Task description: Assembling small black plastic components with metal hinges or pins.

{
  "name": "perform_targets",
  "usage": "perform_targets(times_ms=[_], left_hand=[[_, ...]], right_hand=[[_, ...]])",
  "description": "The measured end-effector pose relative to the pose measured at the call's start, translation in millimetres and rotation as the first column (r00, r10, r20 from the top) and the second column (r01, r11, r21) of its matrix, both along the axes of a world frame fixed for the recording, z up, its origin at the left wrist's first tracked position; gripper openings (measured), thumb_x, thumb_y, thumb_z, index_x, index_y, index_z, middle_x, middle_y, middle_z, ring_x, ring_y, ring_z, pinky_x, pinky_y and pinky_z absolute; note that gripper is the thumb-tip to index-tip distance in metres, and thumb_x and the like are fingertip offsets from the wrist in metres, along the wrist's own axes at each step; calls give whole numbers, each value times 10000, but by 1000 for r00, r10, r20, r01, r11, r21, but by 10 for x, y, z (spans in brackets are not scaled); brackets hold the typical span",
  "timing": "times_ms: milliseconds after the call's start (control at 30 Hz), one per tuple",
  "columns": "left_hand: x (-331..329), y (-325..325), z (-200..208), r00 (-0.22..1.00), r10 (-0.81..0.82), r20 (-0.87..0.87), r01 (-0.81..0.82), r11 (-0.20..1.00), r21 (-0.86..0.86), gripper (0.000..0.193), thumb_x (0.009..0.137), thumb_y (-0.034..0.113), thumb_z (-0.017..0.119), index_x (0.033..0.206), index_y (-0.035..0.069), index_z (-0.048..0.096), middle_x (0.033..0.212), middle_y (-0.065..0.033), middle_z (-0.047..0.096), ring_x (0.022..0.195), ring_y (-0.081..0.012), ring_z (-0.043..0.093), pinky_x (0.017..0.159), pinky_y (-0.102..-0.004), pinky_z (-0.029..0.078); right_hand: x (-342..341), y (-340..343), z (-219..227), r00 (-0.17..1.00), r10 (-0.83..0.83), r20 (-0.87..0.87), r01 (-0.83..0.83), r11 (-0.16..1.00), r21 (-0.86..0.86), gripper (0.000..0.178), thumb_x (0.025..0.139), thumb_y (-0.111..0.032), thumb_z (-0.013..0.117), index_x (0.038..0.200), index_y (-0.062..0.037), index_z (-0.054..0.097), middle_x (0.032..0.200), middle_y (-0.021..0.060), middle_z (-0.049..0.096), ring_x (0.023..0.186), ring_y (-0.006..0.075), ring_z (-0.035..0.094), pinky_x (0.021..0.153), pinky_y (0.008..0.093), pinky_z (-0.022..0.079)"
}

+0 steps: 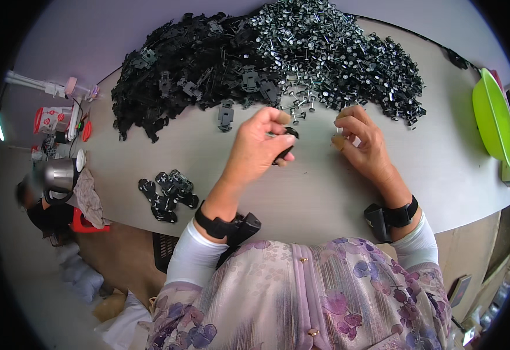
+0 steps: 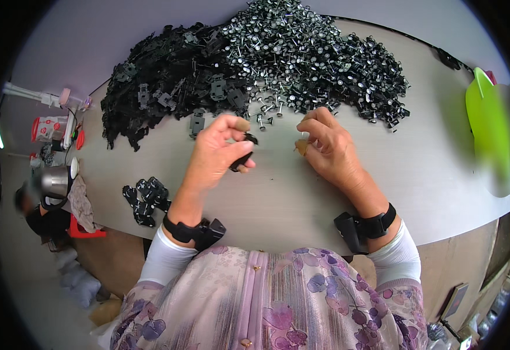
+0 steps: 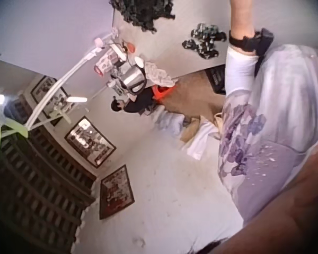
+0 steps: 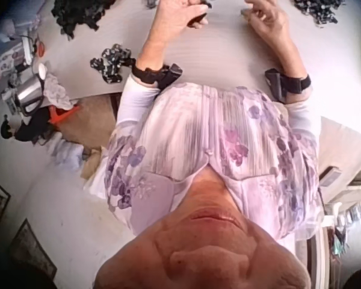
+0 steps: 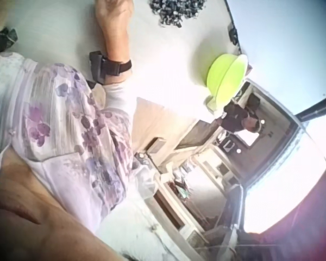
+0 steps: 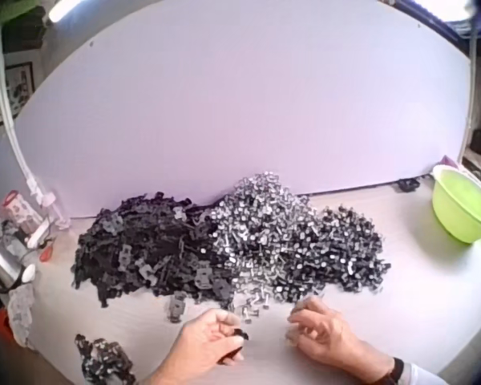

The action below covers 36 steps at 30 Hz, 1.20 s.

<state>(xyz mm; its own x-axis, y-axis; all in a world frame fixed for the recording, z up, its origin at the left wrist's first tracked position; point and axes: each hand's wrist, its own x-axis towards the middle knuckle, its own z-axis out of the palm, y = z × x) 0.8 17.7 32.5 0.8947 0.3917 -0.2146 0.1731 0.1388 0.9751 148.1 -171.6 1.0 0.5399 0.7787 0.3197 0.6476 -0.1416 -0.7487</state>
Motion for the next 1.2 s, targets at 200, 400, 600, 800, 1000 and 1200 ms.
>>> perform_targets(times_ms=[200,400,600,800,1000,1200], left_hand=[[204,-242,-254,988,-133,-79,116,976,-185,297,879,103,682,1131,13,554,790,-19,637,590,-89,585,459,-194,427],[172,-125,-383,991,-134,23,130,888,-442,192,907,192,664,1013,44,602,818,-33,654,655,-99,593,542,-214,460],[165,-126,-424,986,-162,30,157,874,-460,150,895,137,669,948,5,622,815,-44,642,684,-119,639,563,-236,505],[143,-90,-437,982,-179,64,185,826,-533,128,886,140,676,950,29,665,815,-34,660,673,-117,621,578,-229,484],[140,-75,-424,968,-221,123,253,824,-506,179,873,156,692,988,19,693,811,-26,667,635,-104,596,584,-221,467],[154,-100,-397,960,-261,99,275,831,-484,147,882,151,679,933,13,678,805,-42,660,642,-115,617,570,-225,473]], right_hand=[[-108,32,56,984,169,-53,-157,970,184,296,722,58,672,999,-27,607,1004,77,578,787,187,613,655,298,524],[-148,58,14,971,226,-79,-217,970,109,329,703,56,676,1012,-25,598,1009,100,582,835,247,632,717,336,540],[-129,64,76,978,192,82,-203,966,160,320,662,41,713,955,-38,611,987,98,591,862,275,604,729,352,514],[-179,99,95,952,194,238,-232,963,141,221,634,40,720,818,-43,630,963,80,606,844,269,580,714,349,501],[-209,96,111,933,207,295,-256,957,138,151,636,38,713,721,-29,608,935,76,616,822,264,588,690,352,508],[-238,108,129,932,236,275,-284,946,154,187,664,43,709,817,-14,617,956,88,627,835,266,603,721,356,518]])
